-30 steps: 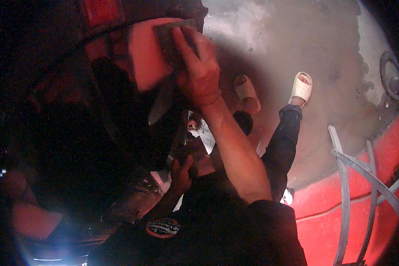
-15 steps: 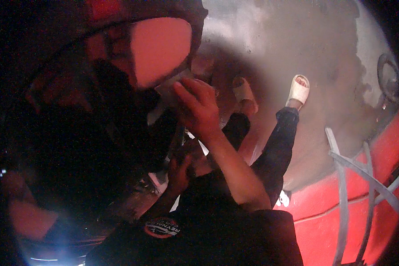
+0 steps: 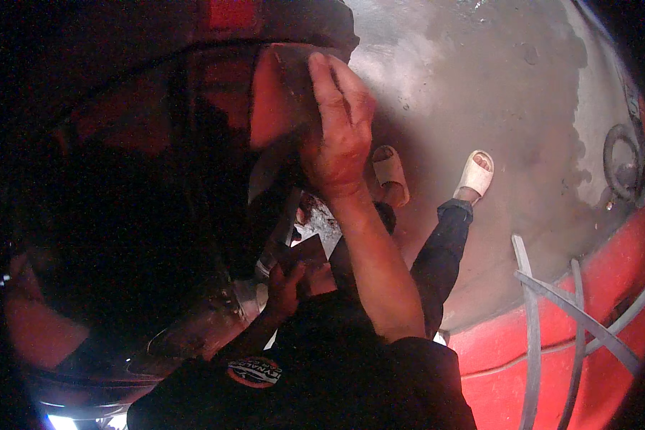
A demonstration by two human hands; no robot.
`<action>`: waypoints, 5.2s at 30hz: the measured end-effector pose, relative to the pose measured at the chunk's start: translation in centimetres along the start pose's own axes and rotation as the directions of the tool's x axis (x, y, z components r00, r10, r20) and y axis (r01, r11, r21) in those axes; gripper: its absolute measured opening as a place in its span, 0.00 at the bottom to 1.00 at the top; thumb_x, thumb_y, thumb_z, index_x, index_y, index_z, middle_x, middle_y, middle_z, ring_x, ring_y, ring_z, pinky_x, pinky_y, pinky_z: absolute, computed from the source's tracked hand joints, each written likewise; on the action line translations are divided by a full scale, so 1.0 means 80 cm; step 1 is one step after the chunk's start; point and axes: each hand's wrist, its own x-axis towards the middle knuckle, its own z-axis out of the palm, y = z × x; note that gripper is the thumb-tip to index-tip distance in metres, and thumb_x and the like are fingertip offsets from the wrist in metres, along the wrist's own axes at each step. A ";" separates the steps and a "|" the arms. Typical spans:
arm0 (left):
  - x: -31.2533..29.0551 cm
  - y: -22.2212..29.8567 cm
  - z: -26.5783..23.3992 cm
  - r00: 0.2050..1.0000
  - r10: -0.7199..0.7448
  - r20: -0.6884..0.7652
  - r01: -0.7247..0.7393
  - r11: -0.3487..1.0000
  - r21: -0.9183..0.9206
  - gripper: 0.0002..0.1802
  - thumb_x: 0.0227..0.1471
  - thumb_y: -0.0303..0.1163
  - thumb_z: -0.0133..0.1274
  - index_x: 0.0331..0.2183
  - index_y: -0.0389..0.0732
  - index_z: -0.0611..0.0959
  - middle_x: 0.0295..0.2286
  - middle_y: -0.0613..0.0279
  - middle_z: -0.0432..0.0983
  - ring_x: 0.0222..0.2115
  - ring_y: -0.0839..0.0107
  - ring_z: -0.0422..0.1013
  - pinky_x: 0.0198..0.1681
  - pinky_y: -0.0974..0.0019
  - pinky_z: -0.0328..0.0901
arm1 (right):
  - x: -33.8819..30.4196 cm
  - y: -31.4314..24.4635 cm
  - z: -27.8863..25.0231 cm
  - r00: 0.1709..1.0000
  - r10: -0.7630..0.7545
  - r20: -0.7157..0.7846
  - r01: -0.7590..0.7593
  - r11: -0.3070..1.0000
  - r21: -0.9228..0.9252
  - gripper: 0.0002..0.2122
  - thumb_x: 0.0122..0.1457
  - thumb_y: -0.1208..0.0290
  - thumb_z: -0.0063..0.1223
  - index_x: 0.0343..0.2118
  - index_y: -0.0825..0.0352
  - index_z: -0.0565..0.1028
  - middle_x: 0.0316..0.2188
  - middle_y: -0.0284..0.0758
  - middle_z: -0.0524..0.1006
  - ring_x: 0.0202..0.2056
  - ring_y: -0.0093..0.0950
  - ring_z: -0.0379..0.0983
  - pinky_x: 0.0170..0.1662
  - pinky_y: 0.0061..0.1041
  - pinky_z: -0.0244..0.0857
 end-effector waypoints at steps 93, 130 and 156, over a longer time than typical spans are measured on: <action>0.017 0.012 0.002 0.999 0.028 0.022 -0.030 0.995 0.093 0.14 0.61 0.33 0.54 0.46 0.35 0.81 0.35 0.64 0.80 0.32 0.77 0.72 0.39 0.68 0.67 | -0.114 0.003 -0.043 0.945 0.237 0.224 -0.245 0.970 0.005 0.23 0.52 0.79 0.62 0.54 0.63 0.77 0.51 0.46 0.76 0.51 0.46 0.74 0.54 0.38 0.69; 0.021 -0.005 0.003 0.998 0.005 0.066 -0.009 0.999 0.047 0.15 0.60 0.31 0.55 0.47 0.35 0.81 0.43 0.61 0.80 0.42 0.73 0.73 0.47 0.66 0.66 | -0.109 0.010 -0.055 0.844 0.494 0.210 -0.506 0.863 0.004 0.15 0.56 0.82 0.53 0.47 0.67 0.78 0.41 0.42 0.82 0.42 0.36 0.80 0.49 0.32 0.70; 0.019 0.027 0.022 0.998 0.046 0.052 -0.051 0.995 0.089 0.19 0.61 0.35 0.54 0.49 0.34 0.79 0.45 0.60 0.79 0.45 0.70 0.73 0.50 0.62 0.66 | -0.070 -0.072 -0.020 0.617 0.720 0.318 -0.752 0.658 -0.031 0.16 0.54 0.80 0.56 0.48 0.70 0.77 0.40 0.42 0.81 0.43 0.31 0.78 0.45 0.27 0.71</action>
